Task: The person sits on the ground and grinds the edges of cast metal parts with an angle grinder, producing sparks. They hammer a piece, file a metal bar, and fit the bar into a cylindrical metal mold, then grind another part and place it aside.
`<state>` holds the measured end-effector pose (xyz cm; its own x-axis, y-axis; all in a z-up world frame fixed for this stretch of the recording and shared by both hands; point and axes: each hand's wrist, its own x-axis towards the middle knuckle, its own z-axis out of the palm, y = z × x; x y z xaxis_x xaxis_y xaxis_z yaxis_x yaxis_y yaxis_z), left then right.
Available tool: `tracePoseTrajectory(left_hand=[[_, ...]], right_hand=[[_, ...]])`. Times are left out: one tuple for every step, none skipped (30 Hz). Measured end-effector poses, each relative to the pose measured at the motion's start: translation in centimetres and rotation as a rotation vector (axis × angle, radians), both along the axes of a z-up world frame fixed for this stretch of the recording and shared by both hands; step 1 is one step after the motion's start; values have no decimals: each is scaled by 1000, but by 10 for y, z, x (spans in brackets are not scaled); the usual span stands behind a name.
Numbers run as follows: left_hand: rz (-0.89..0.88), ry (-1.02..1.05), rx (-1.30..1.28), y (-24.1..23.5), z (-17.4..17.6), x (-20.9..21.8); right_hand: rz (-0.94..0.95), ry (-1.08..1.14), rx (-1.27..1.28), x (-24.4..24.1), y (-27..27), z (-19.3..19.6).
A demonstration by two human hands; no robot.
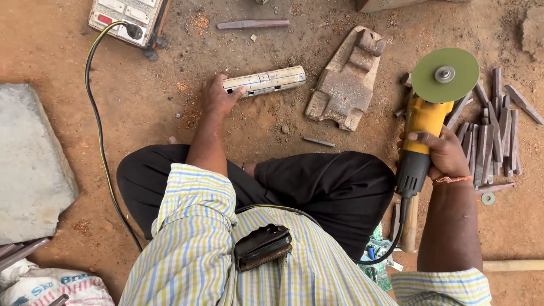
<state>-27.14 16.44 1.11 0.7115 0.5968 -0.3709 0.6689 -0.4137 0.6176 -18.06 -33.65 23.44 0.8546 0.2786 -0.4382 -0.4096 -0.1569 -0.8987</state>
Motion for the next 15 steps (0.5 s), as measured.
tracePoseTrajectory(left_hand=[[-63,-4,77,1,-8,1],[-128,-11,153,0,-17,4],[-137,-17,151,-1,-16,5],[-133,-3,179,0,-13,8],[-129,12,208,-1,-11,11],[-145,5,208,-2,-9,11],[-145,38,209,-3,-7,11],[-155,65,212,-5,-4,16],[-180,53,215,2,-13,4],[-221,-59,296,0,-22,6],[-258,-175,371,-2,-32,12],[-331,-218,352,-28,-1,13],[-405,-309,293,-52,30,11],[-473,-389,239,-66,61,2],[-542,-421,223,-96,78,5]], right_hand=[[-8,27,65,1,4,-1],[-18,51,128,2,7,-1],[-27,44,127,1,18,-2],[-63,111,222,-1,29,-4],[-99,177,318,-1,40,-5],[-114,169,320,-5,51,-11],[-118,205,401,-7,61,-16],[-129,232,484,-9,70,-21],[-152,216,489,-11,82,-36],[-155,225,517,-12,85,-48],[-157,233,545,-10,85,-59],[-230,183,540,-13,87,-70],[-205,246,467,-11,87,-81],[-174,321,405,-8,92,-95],[-244,284,411,-9,86,-97]])
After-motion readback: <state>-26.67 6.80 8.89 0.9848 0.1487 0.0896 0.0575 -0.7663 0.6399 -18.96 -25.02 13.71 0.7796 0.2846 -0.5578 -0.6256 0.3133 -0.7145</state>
